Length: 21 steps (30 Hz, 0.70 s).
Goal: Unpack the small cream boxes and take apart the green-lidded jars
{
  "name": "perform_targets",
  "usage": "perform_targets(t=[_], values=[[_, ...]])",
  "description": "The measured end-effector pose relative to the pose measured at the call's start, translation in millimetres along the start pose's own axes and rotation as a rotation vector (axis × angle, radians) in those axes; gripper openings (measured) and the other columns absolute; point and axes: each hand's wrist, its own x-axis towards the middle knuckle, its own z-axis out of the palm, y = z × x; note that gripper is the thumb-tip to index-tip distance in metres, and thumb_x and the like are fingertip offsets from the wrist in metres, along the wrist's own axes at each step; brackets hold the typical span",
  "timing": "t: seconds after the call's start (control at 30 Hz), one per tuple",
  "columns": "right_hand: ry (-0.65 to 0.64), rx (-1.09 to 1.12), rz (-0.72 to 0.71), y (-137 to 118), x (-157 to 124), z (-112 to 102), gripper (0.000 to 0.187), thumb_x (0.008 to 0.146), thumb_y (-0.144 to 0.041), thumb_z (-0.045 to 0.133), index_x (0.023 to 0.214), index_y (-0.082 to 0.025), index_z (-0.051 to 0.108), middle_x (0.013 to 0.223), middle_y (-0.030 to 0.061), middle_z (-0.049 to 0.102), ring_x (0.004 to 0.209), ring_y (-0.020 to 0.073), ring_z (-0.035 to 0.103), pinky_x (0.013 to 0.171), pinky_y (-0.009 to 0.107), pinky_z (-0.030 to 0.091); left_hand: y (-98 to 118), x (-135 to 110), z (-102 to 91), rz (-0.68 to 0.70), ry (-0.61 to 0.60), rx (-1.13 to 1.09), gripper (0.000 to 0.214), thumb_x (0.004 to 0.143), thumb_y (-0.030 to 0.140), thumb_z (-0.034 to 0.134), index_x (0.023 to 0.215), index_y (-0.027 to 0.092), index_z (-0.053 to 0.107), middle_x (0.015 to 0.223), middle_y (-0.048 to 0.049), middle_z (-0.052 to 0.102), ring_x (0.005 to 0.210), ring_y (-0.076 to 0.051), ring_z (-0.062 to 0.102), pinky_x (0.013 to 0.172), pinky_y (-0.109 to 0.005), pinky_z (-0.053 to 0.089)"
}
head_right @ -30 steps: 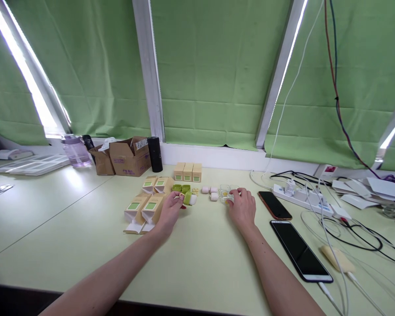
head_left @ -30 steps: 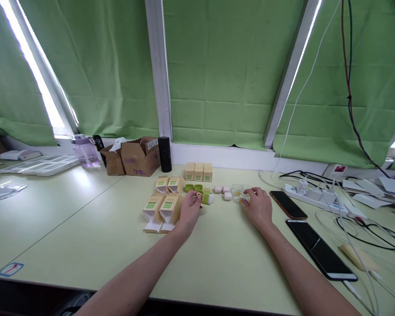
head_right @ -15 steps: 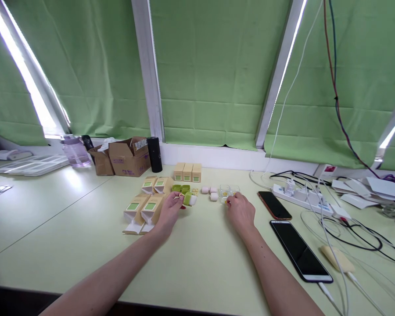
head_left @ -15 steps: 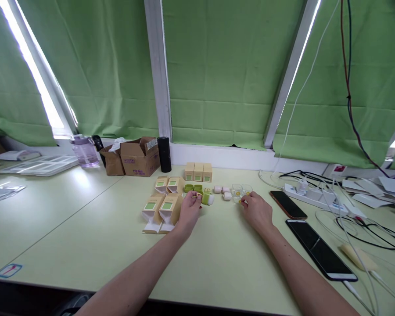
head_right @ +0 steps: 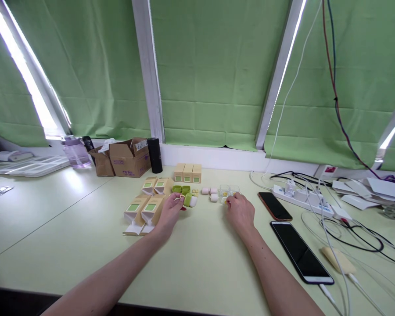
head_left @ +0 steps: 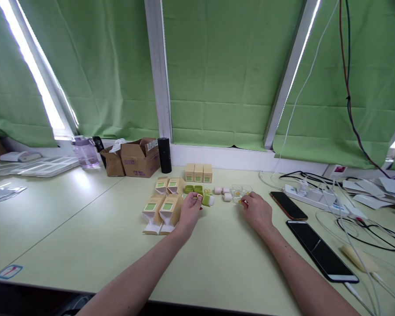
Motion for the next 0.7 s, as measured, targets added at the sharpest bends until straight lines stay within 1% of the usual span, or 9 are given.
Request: perform_targets(t=[0.1, 0.2, 0.3, 0.37, 0.43, 0.5, 0.6, 0.7], values=[[0.083, 0.173, -0.074, -6, -4, -1, 0.019, 0.096, -0.02, 0.055, 0.1, -0.024, 0.073, 0.1, 0.0055, 0.071, 0.087, 0.0199, 0.067, 0.064, 0.028, 0.045, 1, -2, -0.2, -0.037, -0.006, -0.021, 0.035, 0.075, 0.048, 0.077, 0.082, 0.021, 0.057, 0.074, 0.0003, 0.064, 0.071, -0.016, 0.061, 0.067, -0.027, 0.05], [0.193, 0.409, -0.239, -20, -11, -6, 0.021, 0.098, -0.023, 0.052, 0.11, -0.024, 0.07, 0.109, 0.0081, 0.071, 0.095, 0.0222, 0.069, 0.077, 0.033, 0.054, 3, -5, -0.2, -0.08, -0.028, -0.076, 0.031, 0.074, 0.042, 0.076, 0.083, 0.02, 0.057, 0.079, -0.0009, 0.065, 0.075, -0.016, 0.063, 0.065, -0.027, 0.049], [0.299, 0.546, -0.438, -35, -19, -13, 0.027, 0.099, -0.022, 0.053, 0.123, -0.025, 0.065, 0.12, 0.0105, 0.07, 0.113, 0.026, 0.067, 0.095, 0.041, 0.056, 4, -8, 0.6, -0.152, -0.098, -0.114, 0.028, 0.073, 0.038, 0.074, 0.084, 0.02, 0.054, 0.083, -0.0041, 0.07, 0.077, -0.019, 0.069, 0.064, -0.027, 0.047], [0.34, 0.583, -0.533, -44, -23, -16, 0.035, 0.098, -0.019, 0.055, 0.132, -0.027, 0.061, 0.127, 0.0115, 0.068, 0.121, 0.027, 0.064, 0.101, 0.044, 0.055, 4, -9, 1.7, -0.198, -0.142, -0.118, 0.028, 0.073, 0.037, 0.072, 0.084, 0.02, 0.053, 0.08, -0.0049, 0.072, 0.074, -0.02, 0.071, 0.063, -0.027, 0.045], [0.34, 0.585, -0.594, -50, -26, -18, 0.041, 0.098, -0.017, 0.055, 0.138, -0.027, 0.058, 0.129, 0.0125, 0.067, 0.123, 0.0273, 0.064, 0.101, 0.046, 0.056, 4, -10, 3.2, -0.228, -0.173, -0.118, 0.029, 0.072, 0.037, 0.072, 0.083, 0.02, 0.052, 0.075, -0.0044, 0.072, 0.068, -0.019, 0.072, 0.061, -0.027, 0.042], [0.308, 0.564, -0.624, -53, -28, -18, 0.041, 0.098, -0.016, 0.054, 0.138, -0.028, 0.058, 0.129, 0.0132, 0.067, 0.121, 0.0279, 0.065, 0.097, 0.046, 0.058, 5, -13, 4.9, -0.243, -0.203, -0.122, 0.029, 0.072, 0.038, 0.072, 0.082, 0.02, 0.051, 0.072, -0.0033, 0.072, 0.063, -0.019, 0.072, 0.059, -0.026, 0.04], [0.255, 0.554, -0.63, -54, -28, -18, 0.037, 0.099, -0.016, 0.051, 0.132, -0.029, 0.062, 0.127, 0.0131, 0.067, 0.117, 0.028, 0.066, 0.092, 0.046, 0.06, 7, -17, 6.4, -0.237, -0.259, -0.132, 0.031, 0.074, 0.04, 0.073, 0.081, 0.02, 0.05, 0.069, -0.0021, 0.071, 0.062, -0.02, 0.073, 0.058, -0.026, 0.038], [0.227, 0.646, -0.618, -54, -28, -19, 0.037, 0.099, -0.015, 0.05, 0.13, -0.029, 0.063, 0.127, 0.0122, 0.067, 0.119, 0.0269, 0.065, 0.095, 0.046, 0.059, 10, -21, 6.4, -0.222, -0.316, -0.143, 0.035, 0.077, 0.045, 0.074, 0.081, 0.021, 0.05, 0.07, -0.0021, 0.071, 0.062, -0.02, 0.073, 0.057, -0.025, 0.038]])
